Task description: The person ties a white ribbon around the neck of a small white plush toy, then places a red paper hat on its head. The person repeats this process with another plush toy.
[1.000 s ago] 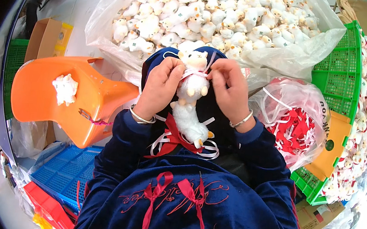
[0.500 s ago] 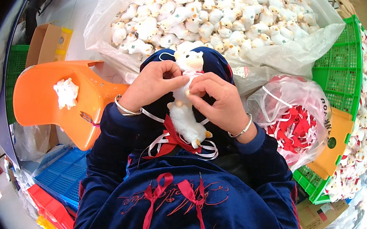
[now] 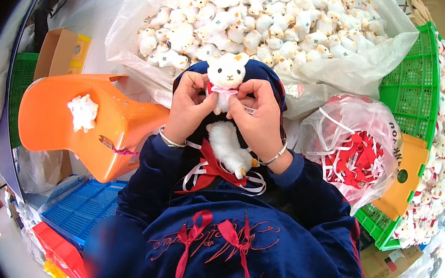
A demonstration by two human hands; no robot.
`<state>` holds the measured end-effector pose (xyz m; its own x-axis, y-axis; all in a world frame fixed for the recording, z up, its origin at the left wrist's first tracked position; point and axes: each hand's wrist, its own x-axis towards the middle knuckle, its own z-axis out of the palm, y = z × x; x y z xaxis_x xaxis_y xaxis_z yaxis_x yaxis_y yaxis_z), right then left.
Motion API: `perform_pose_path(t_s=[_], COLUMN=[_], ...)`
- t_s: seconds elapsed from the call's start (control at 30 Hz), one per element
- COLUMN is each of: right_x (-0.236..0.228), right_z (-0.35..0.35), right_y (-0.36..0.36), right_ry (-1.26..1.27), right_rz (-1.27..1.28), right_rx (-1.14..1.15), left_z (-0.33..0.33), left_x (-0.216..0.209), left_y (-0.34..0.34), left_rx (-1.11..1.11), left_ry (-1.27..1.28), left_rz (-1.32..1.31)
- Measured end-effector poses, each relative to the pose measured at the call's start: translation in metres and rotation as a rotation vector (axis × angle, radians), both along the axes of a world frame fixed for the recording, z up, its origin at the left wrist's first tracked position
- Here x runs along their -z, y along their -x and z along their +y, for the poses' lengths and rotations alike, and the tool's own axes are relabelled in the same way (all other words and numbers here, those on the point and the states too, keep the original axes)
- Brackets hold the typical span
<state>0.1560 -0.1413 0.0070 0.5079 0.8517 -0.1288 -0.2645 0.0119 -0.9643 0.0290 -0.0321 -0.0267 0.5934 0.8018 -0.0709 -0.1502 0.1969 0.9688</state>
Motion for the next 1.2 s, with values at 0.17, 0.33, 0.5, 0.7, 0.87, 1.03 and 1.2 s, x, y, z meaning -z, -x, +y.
perform_pose_path(t_s=[0.17,0.33,0.5,0.7,0.87,1.03,1.2], right_x=[-0.001,-0.005,-0.011,-0.008,-0.003,-0.014,-0.025], right_z=[0.006,0.012,0.016,0.017,0.014,0.019,0.021], right_y=[-0.01,-0.006,-0.006,-0.008,-0.011,-0.024,-0.03], right_ry=[0.114,0.124,0.124,0.094,0.112,0.174,0.208], right_rz=[-0.057,-0.168,-0.203,-0.236,-0.065,-0.365,-0.681], right_rx=[-0.106,-0.138,-0.179,-0.177,-0.127,-0.171,-0.199], left_z=[0.006,0.007,0.014,0.006,-0.001,0.006,0.018], left_x=[0.001,-0.016,-0.016,-0.018,-0.006,-0.018,-0.051], left_y=[0.017,0.025,0.017,0.011,0.013,0.02,0.025], left_rx=[0.128,0.126,0.002,-0.025,-0.031,0.041,0.175], left_ry=[-0.021,-0.118,-0.221,-0.346,-0.269,-0.25,-0.348], left_rz=[0.088,0.12,0.225,0.211,0.026,0.169,0.428])
